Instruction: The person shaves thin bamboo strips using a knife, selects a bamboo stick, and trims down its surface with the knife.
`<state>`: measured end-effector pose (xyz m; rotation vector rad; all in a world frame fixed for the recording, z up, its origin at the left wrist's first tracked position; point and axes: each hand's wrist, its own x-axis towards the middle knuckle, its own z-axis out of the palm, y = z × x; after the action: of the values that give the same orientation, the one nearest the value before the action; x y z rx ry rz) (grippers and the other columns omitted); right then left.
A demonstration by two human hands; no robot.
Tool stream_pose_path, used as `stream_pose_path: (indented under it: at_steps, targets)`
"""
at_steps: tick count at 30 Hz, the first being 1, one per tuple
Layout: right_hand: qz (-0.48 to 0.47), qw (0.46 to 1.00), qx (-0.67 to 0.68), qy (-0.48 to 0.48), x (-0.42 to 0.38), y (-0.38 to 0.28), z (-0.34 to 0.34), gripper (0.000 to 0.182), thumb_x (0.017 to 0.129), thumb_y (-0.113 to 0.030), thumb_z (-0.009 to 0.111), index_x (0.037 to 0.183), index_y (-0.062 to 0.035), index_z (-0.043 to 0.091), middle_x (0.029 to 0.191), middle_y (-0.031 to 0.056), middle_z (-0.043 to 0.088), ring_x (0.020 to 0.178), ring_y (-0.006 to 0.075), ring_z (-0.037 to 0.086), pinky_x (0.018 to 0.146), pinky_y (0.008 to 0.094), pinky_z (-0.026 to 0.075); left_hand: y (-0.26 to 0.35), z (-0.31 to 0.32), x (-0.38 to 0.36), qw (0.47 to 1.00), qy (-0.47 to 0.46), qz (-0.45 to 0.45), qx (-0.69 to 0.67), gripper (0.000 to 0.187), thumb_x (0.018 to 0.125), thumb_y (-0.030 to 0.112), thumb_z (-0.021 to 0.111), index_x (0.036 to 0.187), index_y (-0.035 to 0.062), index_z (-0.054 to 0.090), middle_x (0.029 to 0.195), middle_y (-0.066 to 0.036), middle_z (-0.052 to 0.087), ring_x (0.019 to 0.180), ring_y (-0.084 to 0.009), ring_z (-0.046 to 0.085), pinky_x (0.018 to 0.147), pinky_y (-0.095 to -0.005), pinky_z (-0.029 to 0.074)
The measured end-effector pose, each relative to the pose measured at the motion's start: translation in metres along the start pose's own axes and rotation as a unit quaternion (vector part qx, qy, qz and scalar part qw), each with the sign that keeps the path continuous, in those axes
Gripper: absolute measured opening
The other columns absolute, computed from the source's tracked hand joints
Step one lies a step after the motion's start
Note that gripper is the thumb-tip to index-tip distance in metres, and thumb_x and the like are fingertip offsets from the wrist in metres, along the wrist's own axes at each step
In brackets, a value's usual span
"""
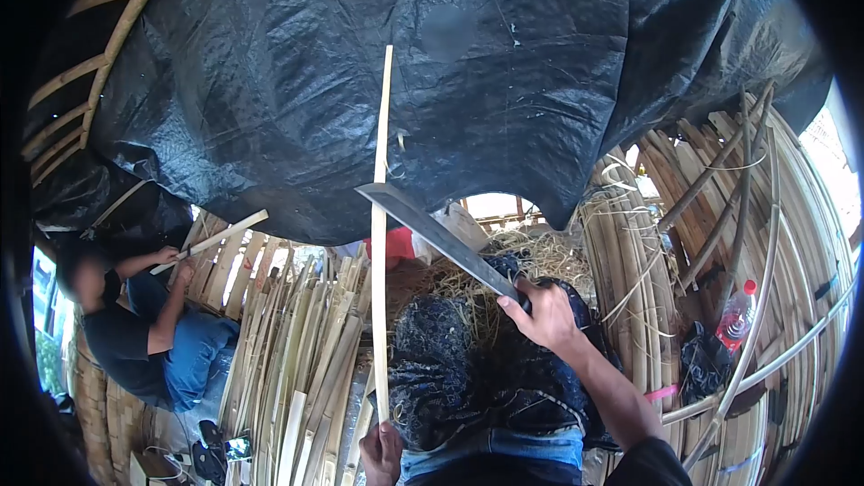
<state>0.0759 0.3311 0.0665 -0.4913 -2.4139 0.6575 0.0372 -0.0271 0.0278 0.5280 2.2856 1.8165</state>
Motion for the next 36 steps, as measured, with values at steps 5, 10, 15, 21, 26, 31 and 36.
stream_pose_path:
  at_steps: [5, 10, 15, 21, 26, 31, 36]
  targets:
    - [0.132, 0.989, 0.061, 0.023, -0.004, 0.003, 0.016, 0.056, 0.089, -0.044, 0.068, 0.109, 0.0083, 0.069, 0.066, 0.0273, 0.063, 0.062, 0.0408, 0.066, 0.066, 0.0441, 0.053, -0.021, -0.006, 0.017, 0.999, -0.022, -0.018, 0.029, 0.038, 0.106, 0.032, 0.047, 0.082, 0.0046, 0.057, 0.057, 0.001, 0.045, 0.051, -0.0067, 0.039, 0.045, -0.0284, 0.028]
    - [0.294, 0.905, 0.307, 0.003, -0.014, 0.035, 0.063, 0.049, 0.095, -0.041, 0.065, 0.1, 0.0072, 0.067, 0.057, 0.0083, 0.059, 0.051, 0.0173, 0.06, 0.051, 0.0318, 0.047, 0.008, 0.011, 0.043, 0.992, -0.01, -0.065, 0.104, 0.039, 0.102, 0.026, 0.051, 0.075, -0.001, 0.057, 0.056, -0.016, 0.055, 0.048, -0.0268, 0.057, 0.048, -0.0396, 0.04]
    - [0.409, 0.751, 0.518, -0.02, -0.037, 0.034, 0.107, 0.044, 0.093, -0.042, 0.069, 0.077, -0.0045, 0.052, 0.05, -0.0027, 0.038, 0.035, 0.008, 0.036, 0.033, 0.0279, 0.03, -0.067, 0.04, 0.046, 0.945, 0.052, -0.074, 0.314, 0.028, 0.098, 0.033, 0.057, 0.098, 0.0048, 0.062, 0.076, -0.026, 0.065, 0.073, -0.0478, 0.063, 0.062, -0.056, 0.048]
    - [0.5, 0.667, 0.542, -0.102, -0.027, 0.076, 0.118, 0.049, 0.09, -0.057, 0.066, 0.082, -0.0102, 0.055, 0.053, -0.0039, 0.032, 0.039, 0.0104, 0.031, 0.041, 0.0284, 0.027, -0.053, 0.049, 0.051, 0.94, 0.07, -0.088, 0.323, 0.033, 0.099, 0.039, 0.051, 0.101, 0.007, 0.058, 0.078, -0.024, 0.065, 0.078, -0.0475, 0.062, 0.068, -0.0565, 0.049]
    - [0.494, 0.579, 0.622, -0.183, -0.027, 0.137, 0.147, 0.048, 0.096, -0.058, 0.054, 0.108, -0.0111, 0.061, 0.05, -0.0056, 0.037, 0.037, 0.0097, 0.036, 0.038, 0.025, 0.033, -0.036, 0.066, 0.048, 0.931, 0.117, -0.079, 0.337, 0.029, 0.098, 0.036, 0.052, 0.099, 0.0079, 0.06, 0.075, -0.022, 0.064, 0.074, -0.045, 0.063, 0.066, -0.0553, 0.049]
    - [0.261, 0.858, 0.412, -0.162, -0.044, 0.08, 0.093, 0.073, 0.105, -0.053, 0.02, 0.146, 0.0026, 0.042, 0.142, 0.0262, 0.042, 0.128, 0.0367, 0.043, 0.107, 0.0445, 0.034, -0.005, 0.075, 0.045, 0.923, 0.107, -0.117, 0.351, 0.032, 0.098, 0.04, 0.051, 0.109, 0.0127, 0.064, 0.077, -0.02, 0.067, 0.073, -0.0421, 0.066, 0.064, -0.054, 0.051]
    - [0.252, 0.824, 0.468, -0.195, -0.035, 0.081, 0.09, 0.071, 0.105, -0.054, 0.024, 0.145, 0.0018, 0.042, 0.129, 0.0217, 0.041, 0.115, 0.0325, 0.042, 0.097, 0.0412, 0.034, 0.002, 0.076, 0.045, 0.911, 0.12, -0.117, 0.377, 0.028, 0.098, 0.037, 0.05, 0.104, 0.0127, 0.063, 0.073, -0.019, 0.065, 0.068, -0.0428, 0.063, 0.061, -0.0547, 0.05]
